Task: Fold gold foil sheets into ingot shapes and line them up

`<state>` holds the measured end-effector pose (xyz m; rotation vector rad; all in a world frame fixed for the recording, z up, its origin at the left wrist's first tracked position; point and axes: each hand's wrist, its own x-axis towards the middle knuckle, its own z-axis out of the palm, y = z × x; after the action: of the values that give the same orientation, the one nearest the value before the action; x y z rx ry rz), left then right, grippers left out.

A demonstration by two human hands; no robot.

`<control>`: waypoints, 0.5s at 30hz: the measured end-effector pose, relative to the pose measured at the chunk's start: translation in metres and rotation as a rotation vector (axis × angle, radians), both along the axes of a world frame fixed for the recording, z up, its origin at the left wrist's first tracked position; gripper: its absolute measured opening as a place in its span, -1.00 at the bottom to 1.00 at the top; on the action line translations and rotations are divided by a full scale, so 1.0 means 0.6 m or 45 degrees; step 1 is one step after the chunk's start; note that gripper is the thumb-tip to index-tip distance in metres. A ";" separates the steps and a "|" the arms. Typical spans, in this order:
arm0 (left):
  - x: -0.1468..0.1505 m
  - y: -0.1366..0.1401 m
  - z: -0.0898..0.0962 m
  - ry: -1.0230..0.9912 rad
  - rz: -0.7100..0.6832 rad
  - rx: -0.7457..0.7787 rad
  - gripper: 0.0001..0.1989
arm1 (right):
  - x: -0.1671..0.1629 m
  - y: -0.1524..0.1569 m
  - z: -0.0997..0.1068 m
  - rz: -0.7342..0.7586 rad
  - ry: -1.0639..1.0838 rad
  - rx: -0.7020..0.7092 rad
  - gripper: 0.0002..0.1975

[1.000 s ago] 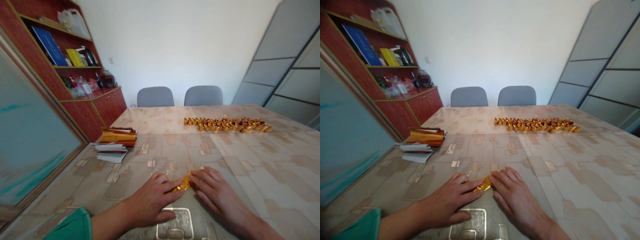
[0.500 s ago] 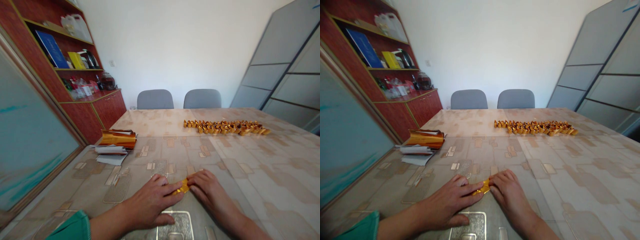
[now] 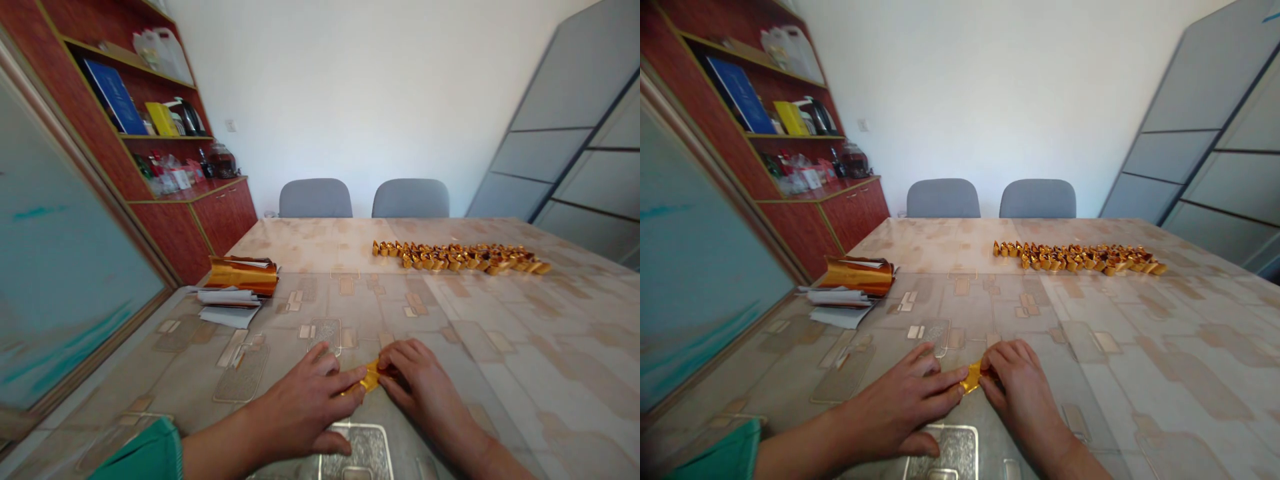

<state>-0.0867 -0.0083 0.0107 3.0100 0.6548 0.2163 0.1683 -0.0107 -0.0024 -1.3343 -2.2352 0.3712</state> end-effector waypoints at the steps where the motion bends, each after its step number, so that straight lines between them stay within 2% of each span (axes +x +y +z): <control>1: -0.001 0.000 0.000 0.021 -0.010 0.013 -0.30 | 0.000 0.002 0.002 0.010 -0.014 -0.007 -0.88; 11: -0.014 0.001 0.010 0.005 -0.040 -0.055 -0.31 | -0.002 0.005 0.006 0.032 -0.037 -0.049 -0.92; 13: 0.002 0.003 0.013 -0.041 0.006 -0.091 -0.39 | -0.003 0.009 0.011 0.035 -0.053 -0.077 -0.92; 15: 0.028 0.006 0.013 -0.105 0.109 -0.130 -0.60 | -0.004 0.019 0.020 0.057 -0.108 -0.109 -0.88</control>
<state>-0.0700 -0.0044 0.0183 2.8618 0.7629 0.2990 0.1661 0.0006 0.0094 -1.3695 -2.3462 0.4385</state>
